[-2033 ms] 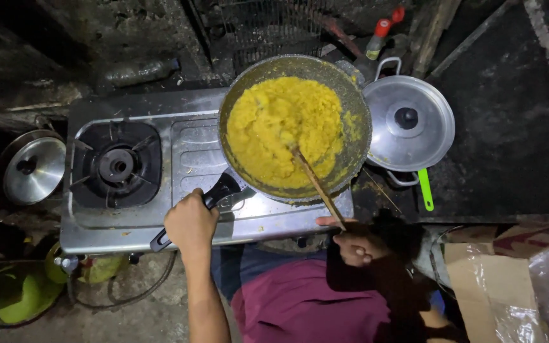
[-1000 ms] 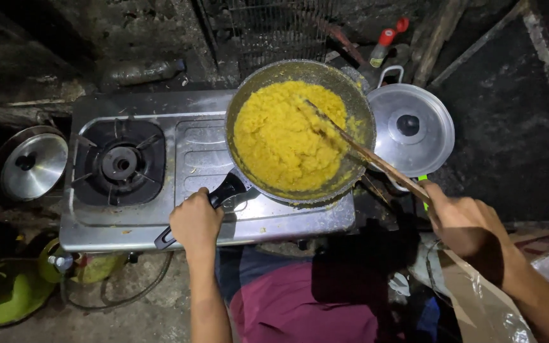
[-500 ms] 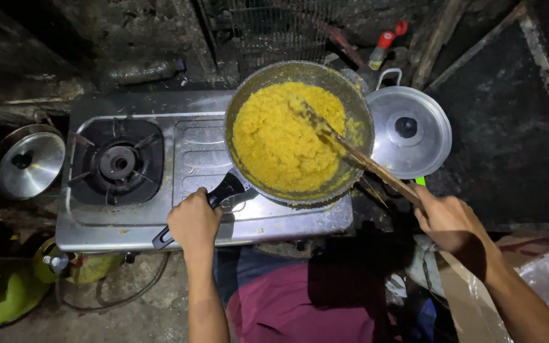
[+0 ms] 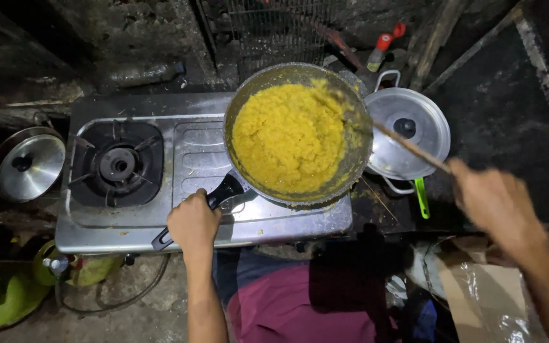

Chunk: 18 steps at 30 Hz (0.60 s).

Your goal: Stirring a thick yellow mixture in a pan on a gas stove using a wooden spatula.

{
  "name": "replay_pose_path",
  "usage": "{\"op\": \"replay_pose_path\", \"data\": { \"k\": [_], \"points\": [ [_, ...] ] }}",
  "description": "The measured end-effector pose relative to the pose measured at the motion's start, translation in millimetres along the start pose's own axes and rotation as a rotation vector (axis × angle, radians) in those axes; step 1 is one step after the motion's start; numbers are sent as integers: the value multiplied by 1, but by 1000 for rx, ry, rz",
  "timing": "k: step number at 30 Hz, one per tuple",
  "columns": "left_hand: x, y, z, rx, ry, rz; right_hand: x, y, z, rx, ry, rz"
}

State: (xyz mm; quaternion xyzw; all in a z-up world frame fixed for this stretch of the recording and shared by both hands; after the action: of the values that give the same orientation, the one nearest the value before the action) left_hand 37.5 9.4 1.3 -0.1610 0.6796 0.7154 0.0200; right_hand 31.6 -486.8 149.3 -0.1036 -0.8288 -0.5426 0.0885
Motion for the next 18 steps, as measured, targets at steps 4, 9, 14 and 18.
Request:
{"op": "replay_pose_path", "data": {
  "k": [4,9,14,18],
  "points": [
    [-2,-4,1,-4,9,-5,-47,7,-14,252,69,-307],
    [1,-5,1,7,-8,-29,-79,44,-17,140,9,277],
    [3,-3,1,-16,-5,-56,-100,-22,-70,-167,64,436],
    [2,-7,0,-4,-15,-110,-75,-43,-34,-716,26,809]
  ]
}}
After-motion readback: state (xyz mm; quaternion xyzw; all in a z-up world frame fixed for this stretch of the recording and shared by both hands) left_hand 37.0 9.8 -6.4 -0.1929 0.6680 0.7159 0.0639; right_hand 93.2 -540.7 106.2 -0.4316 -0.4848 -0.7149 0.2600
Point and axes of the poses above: each hand's wrist, its own x-axis away from the middle knuckle, its own y-axis out of the back of the hand, z = x × y, the point moved 4 cm from there along -x, towards the middle knuckle, and after that the axes turned 15 degrees about -z, right-handed, at the moved point
